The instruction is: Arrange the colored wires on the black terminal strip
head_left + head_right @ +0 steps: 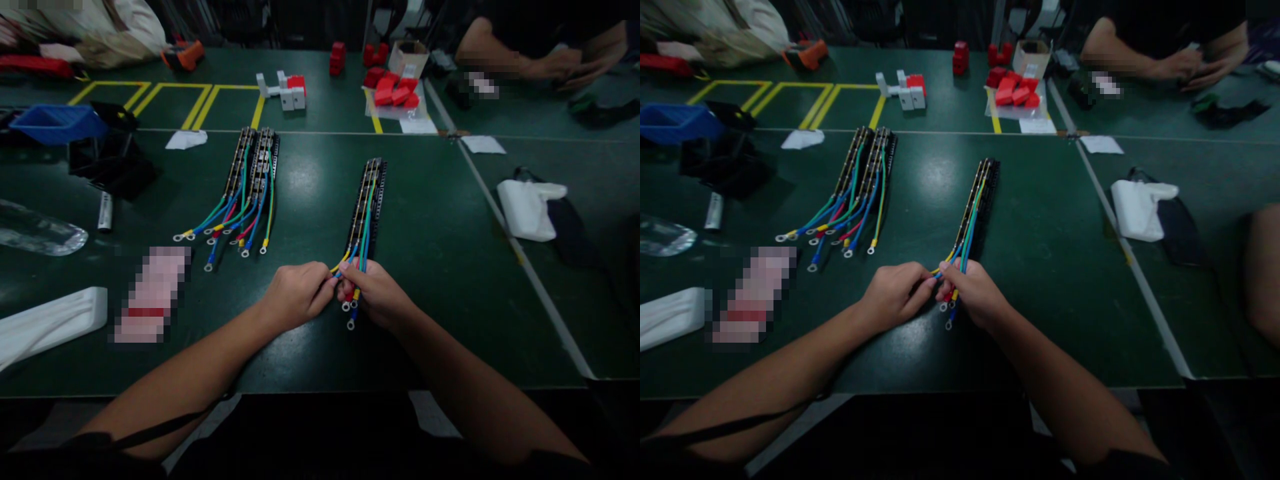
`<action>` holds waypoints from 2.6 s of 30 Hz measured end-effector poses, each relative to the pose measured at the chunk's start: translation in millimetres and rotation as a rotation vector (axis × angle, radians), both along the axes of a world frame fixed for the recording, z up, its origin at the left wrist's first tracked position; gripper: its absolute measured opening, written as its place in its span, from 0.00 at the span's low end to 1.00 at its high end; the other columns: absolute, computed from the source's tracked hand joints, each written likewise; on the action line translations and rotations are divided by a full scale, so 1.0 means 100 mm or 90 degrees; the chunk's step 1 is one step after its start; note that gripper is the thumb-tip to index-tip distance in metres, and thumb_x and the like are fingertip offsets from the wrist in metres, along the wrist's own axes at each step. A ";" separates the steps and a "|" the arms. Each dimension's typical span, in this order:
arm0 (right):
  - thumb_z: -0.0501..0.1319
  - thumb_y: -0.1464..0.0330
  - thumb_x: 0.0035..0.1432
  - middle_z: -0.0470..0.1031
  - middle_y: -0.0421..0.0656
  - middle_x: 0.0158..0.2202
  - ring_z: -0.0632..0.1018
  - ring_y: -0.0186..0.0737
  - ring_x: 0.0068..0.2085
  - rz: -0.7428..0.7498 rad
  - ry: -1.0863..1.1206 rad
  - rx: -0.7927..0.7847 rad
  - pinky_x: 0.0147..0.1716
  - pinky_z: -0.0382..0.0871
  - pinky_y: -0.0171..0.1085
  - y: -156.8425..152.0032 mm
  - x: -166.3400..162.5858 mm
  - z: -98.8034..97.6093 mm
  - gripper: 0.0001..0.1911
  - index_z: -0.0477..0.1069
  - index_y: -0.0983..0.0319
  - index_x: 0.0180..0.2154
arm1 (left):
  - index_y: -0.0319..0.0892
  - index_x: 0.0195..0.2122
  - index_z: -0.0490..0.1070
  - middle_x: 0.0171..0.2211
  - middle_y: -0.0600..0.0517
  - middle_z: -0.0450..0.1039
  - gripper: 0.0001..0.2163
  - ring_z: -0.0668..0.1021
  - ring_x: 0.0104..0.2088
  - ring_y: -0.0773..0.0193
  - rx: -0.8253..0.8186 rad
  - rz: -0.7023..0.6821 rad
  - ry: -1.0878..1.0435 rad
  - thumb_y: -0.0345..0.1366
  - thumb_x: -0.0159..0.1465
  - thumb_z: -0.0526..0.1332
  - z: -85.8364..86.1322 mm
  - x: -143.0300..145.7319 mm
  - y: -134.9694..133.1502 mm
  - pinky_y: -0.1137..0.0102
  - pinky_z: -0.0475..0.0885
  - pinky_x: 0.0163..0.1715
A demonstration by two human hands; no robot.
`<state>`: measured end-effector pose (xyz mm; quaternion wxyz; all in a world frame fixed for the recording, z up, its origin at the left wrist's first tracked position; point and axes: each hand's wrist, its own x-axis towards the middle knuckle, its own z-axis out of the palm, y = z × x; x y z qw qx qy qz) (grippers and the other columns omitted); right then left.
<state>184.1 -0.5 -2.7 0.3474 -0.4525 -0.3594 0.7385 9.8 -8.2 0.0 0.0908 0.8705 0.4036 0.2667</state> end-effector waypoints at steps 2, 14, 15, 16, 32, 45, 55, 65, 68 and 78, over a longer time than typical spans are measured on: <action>0.62 0.58 0.55 0.67 0.37 0.17 0.71 0.31 0.21 0.003 -0.003 0.002 0.24 0.63 0.33 0.00 0.00 0.01 0.18 0.64 0.62 0.21 | 0.38 0.30 0.68 0.23 0.54 0.67 0.12 0.69 0.23 0.69 -0.007 0.001 -0.001 0.37 0.68 0.51 0.01 0.00 0.00 0.73 0.62 0.24; 0.61 0.60 0.58 0.69 0.38 0.17 0.71 0.31 0.21 0.010 0.004 0.015 0.24 0.64 0.32 0.00 0.01 -0.05 0.18 0.65 0.63 0.21 | 0.39 0.30 0.68 0.22 0.55 0.67 0.11 0.68 0.22 0.70 -0.050 -0.003 -0.026 0.38 0.67 0.53 0.02 0.01 0.00 0.74 0.60 0.23; 0.61 0.60 0.57 0.68 0.38 0.17 0.71 0.31 0.21 0.011 0.006 0.013 0.24 0.64 0.32 0.00 0.01 -0.05 0.18 0.65 0.63 0.21 | 0.39 0.30 0.68 0.23 0.55 0.67 0.11 0.68 0.22 0.70 -0.051 -0.001 -0.016 0.38 0.67 0.52 0.02 0.01 -0.01 0.73 0.60 0.23; 0.61 0.60 0.57 0.68 0.38 0.17 0.71 0.31 0.21 0.012 0.007 0.011 0.24 0.64 0.32 0.01 0.01 -0.05 0.18 0.65 0.63 0.21 | 0.39 0.30 0.68 0.23 0.54 0.67 0.12 0.68 0.22 0.70 -0.051 0.001 -0.007 0.38 0.67 0.52 0.02 0.01 -0.01 0.73 0.60 0.24; 0.60 0.60 0.58 0.70 0.40 0.18 0.71 0.31 0.21 0.018 0.000 0.024 0.24 0.64 0.32 0.01 0.01 -0.06 0.19 0.65 0.63 0.20 | 0.39 0.29 0.68 0.22 0.55 0.67 0.10 0.67 0.21 0.71 -0.086 -0.009 -0.056 0.37 0.66 0.54 0.06 0.01 -0.01 0.74 0.59 0.24; 0.62 0.58 0.56 0.68 0.38 0.17 0.71 0.31 0.21 0.017 0.029 0.007 0.23 0.64 0.32 0.01 0.00 -0.02 0.20 0.64 0.63 0.19 | 0.39 0.30 0.67 0.23 0.54 0.68 0.11 0.69 0.23 0.70 -0.134 -0.013 -0.072 0.35 0.68 0.51 0.08 0.03 -0.01 0.73 0.61 0.26; 0.63 0.58 0.55 0.67 0.37 0.16 0.71 0.31 0.21 0.006 0.008 0.005 0.23 0.65 0.32 0.01 -0.01 -0.02 0.19 0.64 0.62 0.20 | 0.39 0.30 0.66 0.24 0.54 0.68 0.11 0.69 0.24 0.70 -0.139 -0.010 -0.055 0.36 0.68 0.51 0.06 0.02 -0.01 0.73 0.61 0.26; 0.61 0.59 0.57 0.67 0.38 0.17 0.71 0.31 0.21 0.025 0.013 -0.002 0.24 0.64 0.32 0.01 0.01 0.00 0.19 0.64 0.62 0.19 | 0.39 0.30 0.66 0.24 0.54 0.67 0.14 0.70 0.25 0.68 -0.141 -0.005 -0.004 0.38 0.69 0.48 0.08 0.03 0.00 0.72 0.62 0.27; 0.61 0.59 0.57 0.67 0.38 0.17 0.71 0.31 0.21 0.022 0.007 0.003 0.23 0.64 0.32 0.01 0.00 -0.02 0.19 0.64 0.62 0.20 | 0.39 0.30 0.66 0.25 0.54 0.68 0.12 0.70 0.25 0.68 -0.144 -0.010 -0.026 0.37 0.68 0.49 0.08 0.02 0.00 0.73 0.62 0.26; 0.61 0.59 0.57 0.66 0.37 0.17 0.71 0.31 0.21 0.015 0.009 0.001 0.22 0.64 0.32 0.00 0.00 -0.03 0.19 0.64 0.62 0.19 | 0.40 0.31 0.66 0.25 0.53 0.68 0.13 0.70 0.26 0.67 -0.131 -0.008 0.012 0.38 0.69 0.48 0.06 0.03 0.00 0.71 0.62 0.28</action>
